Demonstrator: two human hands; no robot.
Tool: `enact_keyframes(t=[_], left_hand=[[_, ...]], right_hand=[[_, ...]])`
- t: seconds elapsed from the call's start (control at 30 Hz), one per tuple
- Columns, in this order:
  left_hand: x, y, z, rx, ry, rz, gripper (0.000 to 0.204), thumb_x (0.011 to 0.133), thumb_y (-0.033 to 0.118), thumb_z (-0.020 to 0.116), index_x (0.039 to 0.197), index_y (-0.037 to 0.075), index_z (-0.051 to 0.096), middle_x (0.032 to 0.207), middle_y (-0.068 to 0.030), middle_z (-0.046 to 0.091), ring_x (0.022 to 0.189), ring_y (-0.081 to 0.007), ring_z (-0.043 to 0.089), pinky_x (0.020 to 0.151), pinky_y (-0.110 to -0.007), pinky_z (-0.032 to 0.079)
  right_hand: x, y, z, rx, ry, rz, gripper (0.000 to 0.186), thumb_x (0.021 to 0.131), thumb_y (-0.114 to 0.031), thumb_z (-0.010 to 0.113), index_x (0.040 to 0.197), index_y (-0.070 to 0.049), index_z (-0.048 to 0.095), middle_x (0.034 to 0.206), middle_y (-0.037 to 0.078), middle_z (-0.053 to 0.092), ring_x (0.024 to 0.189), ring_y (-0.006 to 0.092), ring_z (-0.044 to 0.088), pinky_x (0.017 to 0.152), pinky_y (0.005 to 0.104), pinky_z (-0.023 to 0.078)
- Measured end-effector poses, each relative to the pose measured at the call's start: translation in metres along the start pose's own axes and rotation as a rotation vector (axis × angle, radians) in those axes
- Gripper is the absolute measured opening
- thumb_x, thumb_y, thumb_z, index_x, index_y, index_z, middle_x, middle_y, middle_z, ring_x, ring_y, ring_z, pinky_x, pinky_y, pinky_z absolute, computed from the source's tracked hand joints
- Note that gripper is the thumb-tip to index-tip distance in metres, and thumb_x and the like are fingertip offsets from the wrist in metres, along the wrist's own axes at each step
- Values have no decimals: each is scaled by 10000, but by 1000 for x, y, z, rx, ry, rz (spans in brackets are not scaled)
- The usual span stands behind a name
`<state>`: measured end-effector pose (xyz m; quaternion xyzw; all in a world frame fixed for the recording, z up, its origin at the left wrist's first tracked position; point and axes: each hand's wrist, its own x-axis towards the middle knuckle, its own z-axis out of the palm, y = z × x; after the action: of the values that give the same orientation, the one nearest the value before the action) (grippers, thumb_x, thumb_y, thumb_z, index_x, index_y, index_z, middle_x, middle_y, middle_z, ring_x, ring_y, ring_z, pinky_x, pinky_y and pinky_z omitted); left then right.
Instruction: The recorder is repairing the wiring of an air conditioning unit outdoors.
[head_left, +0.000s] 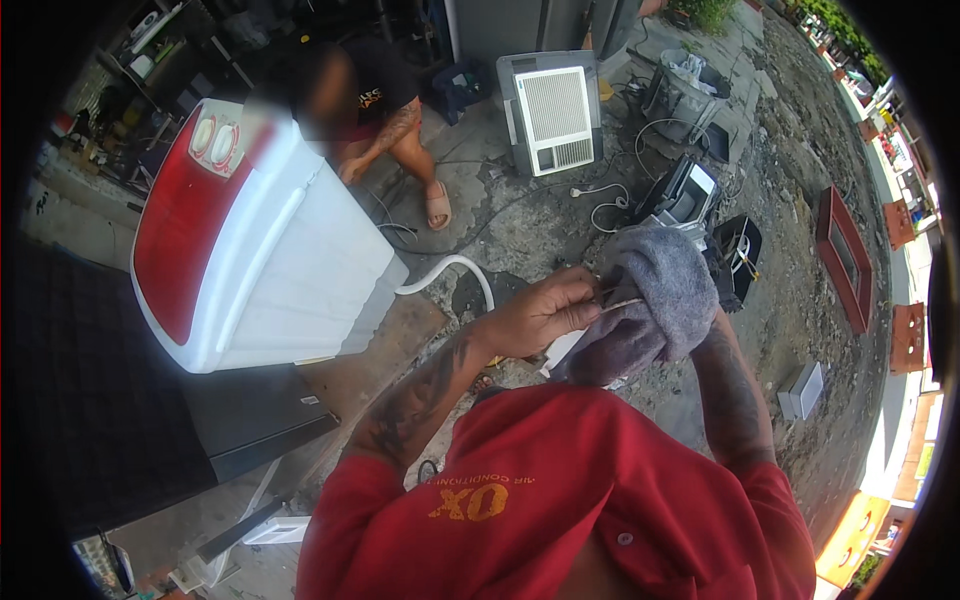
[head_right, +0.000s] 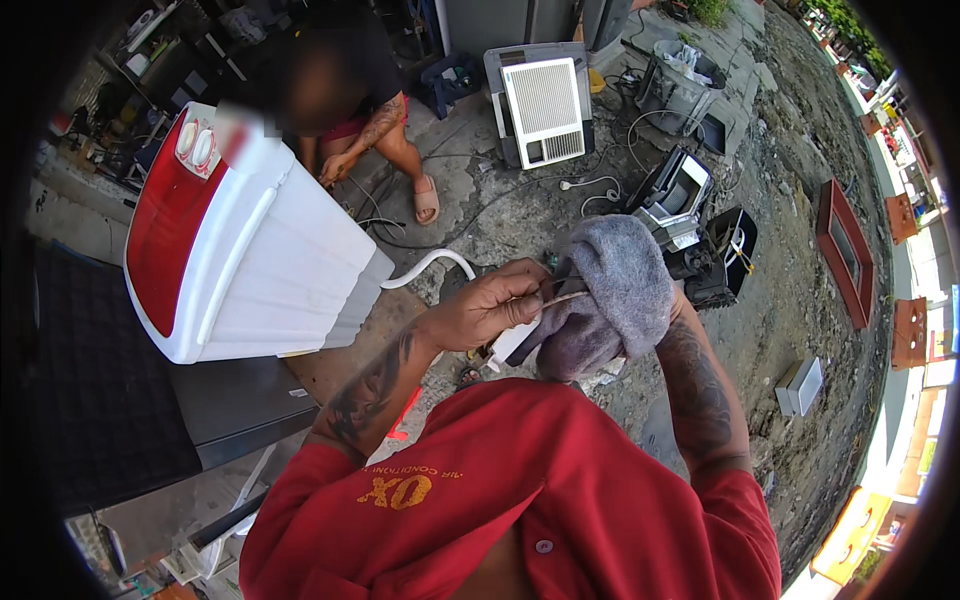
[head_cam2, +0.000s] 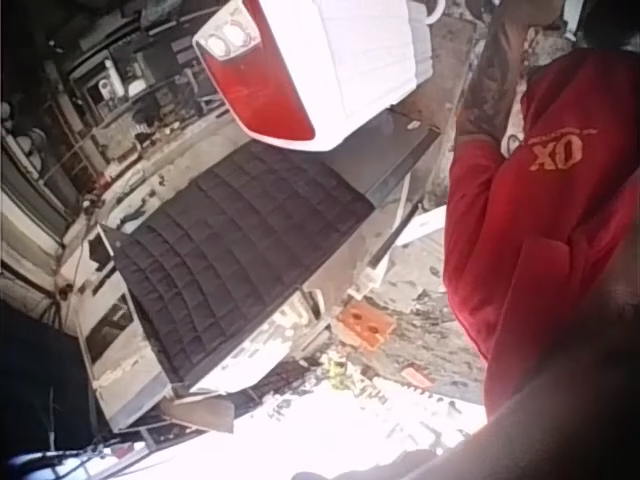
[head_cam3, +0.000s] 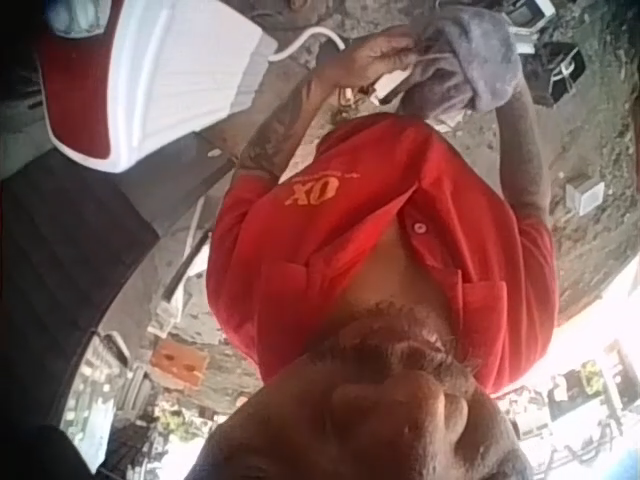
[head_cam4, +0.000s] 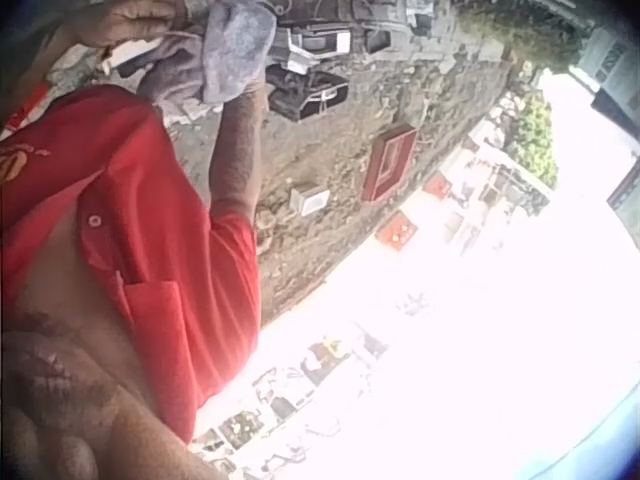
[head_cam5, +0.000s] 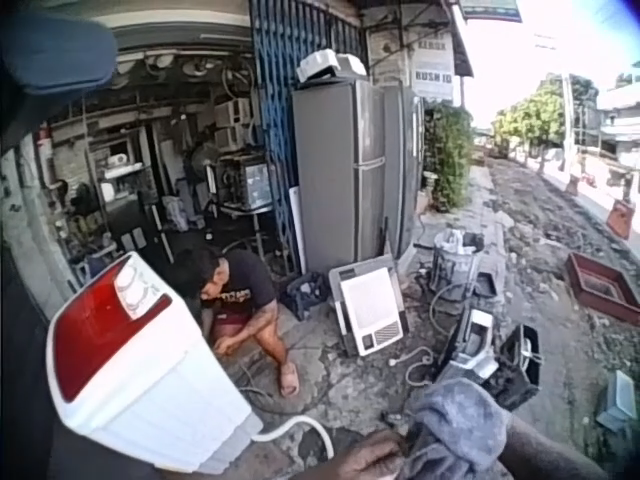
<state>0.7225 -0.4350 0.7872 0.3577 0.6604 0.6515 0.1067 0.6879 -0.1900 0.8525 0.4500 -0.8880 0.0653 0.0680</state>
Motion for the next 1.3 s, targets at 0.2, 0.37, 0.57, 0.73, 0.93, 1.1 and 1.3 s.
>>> enact_keyframes(t=[0.2, 0.37, 0.57, 0.73, 0.93, 1.1, 1.3], left_hand=[[21, 38, -5, 219, -364, -245, 330, 1030, 286, 515, 990, -14, 646, 883, -147, 636, 827, -299, 638, 759, -384, 492], [6, 70, -4, 24, -470, -113, 266, 1007, 239, 551, 1031, -10, 645, 945, -201, 654, 906, -393, 634, 797, -438, 489], [-7, 86, -33, 30, -536, -303, 306, 1016, 192, 536, 855, -62, 594, 822, -155, 591, 767, -260, 598, 717, -367, 465], [-29, 99, -50, -364, -203, -650, 268, 1014, 141, 551, 1076, -93, 664, 850, -70, 635, 803, -89, 582, 748, -233, 486], [-38, 101, -60, -481, 7, -528, 327, 940, 207, 570, 720, -34, 589, 691, -89, 559, 742, -202, 597, 913, -417, 488], [-43, 110, -74, -554, 121, -558, 335, 917, 211, 538, 662, -6, 551, 688, -108, 540, 752, -225, 593, 987, -484, 447], [-42, 105, -76, -510, 200, -572, 378, 879, 257, 562, 594, 9, 535, 584, -88, 488, 685, -235, 573, 925, -474, 471]], right_hand=[[-31, -4, 7, 1148, -400, 316, 590, 871, -177, 749, 1394, -23, 524, 1377, 130, 580, 1258, 221, 537, 1069, 342, 425], [-40, -32, -28, 1425, -487, 184, 530, 871, -157, 736, 1342, 11, 561, 1327, 164, 598, 1195, 226, 560, 1041, 352, 442], [-94, -3, -27, 1438, -473, 474, 610, 814, -149, 800, 1351, 8, 557, 1280, 142, 639, 1170, 186, 567, 1022, 343, 453], [-147, 32, -2, 1432, -266, 682, 717, 714, -165, 898, 1339, -14, 580, 1274, 98, 648, 1144, 150, 584, 1012, 323, 466], [-170, 55, 1, 1583, -111, 999, 689, 727, -156, 895, 1333, -24, 594, 1312, 111, 624, 1144, 162, 590, 1013, 326, 472], [-204, 82, 29, 1426, -46, 804, 666, 739, -141, 883, 1333, -37, 600, 1344, 111, 604, 1159, 173, 584, 1035, 332, 454], [-240, 98, 66, 1276, -39, 700, 610, 783, -154, 847, 1334, -60, 604, 1346, 106, 603, 1227, 209, 547, 1105, 344, 384]])
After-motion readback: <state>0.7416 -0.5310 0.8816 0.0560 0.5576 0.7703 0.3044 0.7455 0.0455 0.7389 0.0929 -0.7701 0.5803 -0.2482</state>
